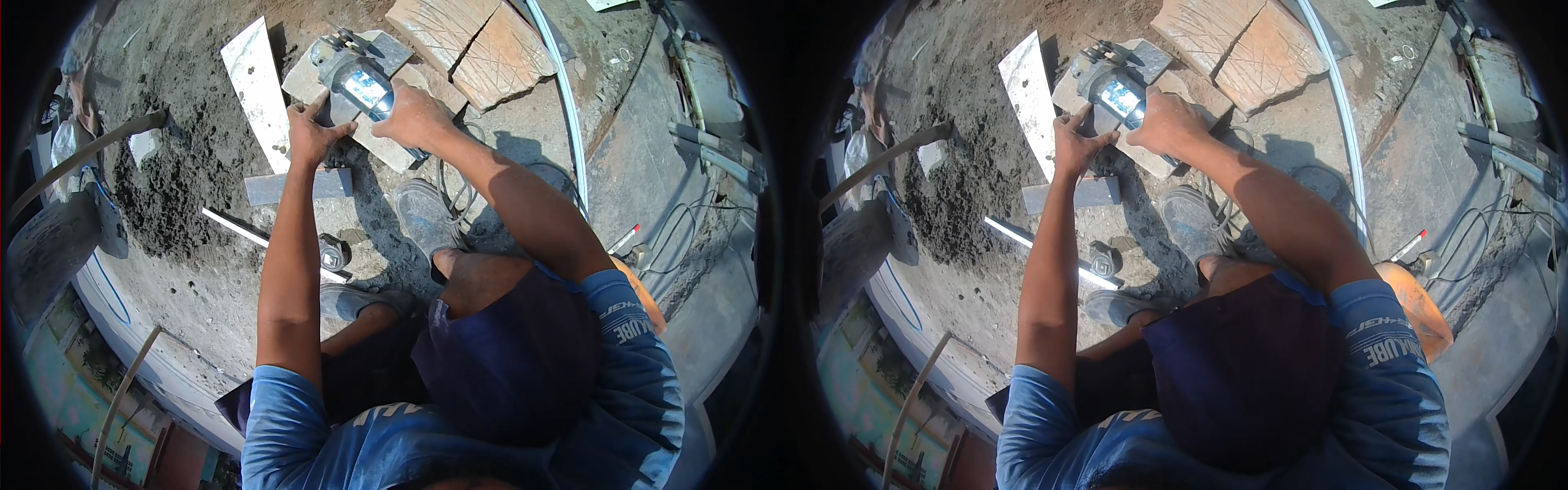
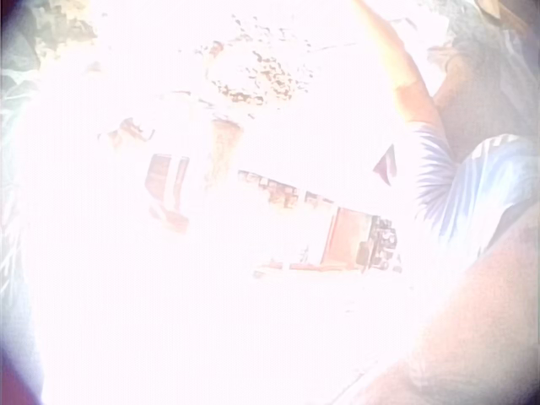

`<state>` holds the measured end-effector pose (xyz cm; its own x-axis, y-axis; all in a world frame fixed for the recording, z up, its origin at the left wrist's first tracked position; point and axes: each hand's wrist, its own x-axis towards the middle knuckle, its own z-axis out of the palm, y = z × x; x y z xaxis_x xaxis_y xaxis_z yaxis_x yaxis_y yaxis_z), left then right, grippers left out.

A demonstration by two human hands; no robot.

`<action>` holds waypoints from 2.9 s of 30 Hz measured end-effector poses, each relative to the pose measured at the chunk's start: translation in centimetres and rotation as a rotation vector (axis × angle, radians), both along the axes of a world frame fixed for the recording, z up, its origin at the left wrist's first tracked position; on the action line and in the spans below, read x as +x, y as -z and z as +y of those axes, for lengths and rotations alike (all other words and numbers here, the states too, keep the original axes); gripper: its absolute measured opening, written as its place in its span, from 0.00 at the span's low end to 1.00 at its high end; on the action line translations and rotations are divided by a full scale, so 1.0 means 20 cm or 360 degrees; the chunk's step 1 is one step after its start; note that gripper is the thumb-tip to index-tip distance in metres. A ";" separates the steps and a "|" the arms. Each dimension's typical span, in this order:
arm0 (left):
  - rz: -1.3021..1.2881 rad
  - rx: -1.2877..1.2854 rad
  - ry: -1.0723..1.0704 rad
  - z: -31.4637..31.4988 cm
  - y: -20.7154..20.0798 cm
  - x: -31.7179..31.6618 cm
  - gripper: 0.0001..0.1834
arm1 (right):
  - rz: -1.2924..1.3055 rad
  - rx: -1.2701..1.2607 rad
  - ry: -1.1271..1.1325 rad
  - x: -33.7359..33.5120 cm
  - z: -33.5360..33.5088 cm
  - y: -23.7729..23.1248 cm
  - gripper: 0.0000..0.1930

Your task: The person uses an angle grinder to cut rectangular tiles on a construction site. They hold the tiles with one hand and guide the grinder with the other, cutting multiple pieces and placing them aside.

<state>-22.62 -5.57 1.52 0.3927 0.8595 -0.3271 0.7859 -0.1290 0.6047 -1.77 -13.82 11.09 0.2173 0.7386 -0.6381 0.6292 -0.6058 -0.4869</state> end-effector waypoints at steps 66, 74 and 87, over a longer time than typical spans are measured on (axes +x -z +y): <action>-0.0039 0.0144 -0.0014 0.00 0.05 -0.01 0.50 | -0.0112 0.0080 -0.0032 -0.01 -0.02 0.06 0.39; -0.0011 0.0073 -0.0041 0.00 0.04 -0.01 0.50 | -0.0126 0.0112 -0.0040 -0.01 -0.04 0.08 0.38; -0.0060 0.0059 -0.0056 -0.01 0.05 -0.01 0.49 | -0.0122 0.0104 -0.0039 -0.01 -0.05 0.08 0.38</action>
<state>-22.79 -5.75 0.60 0.3735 0.8843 -0.2802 0.7672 -0.1247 0.6291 -1.93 -14.72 9.48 0.2454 0.7838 -0.5705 0.6803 -0.5584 -0.4746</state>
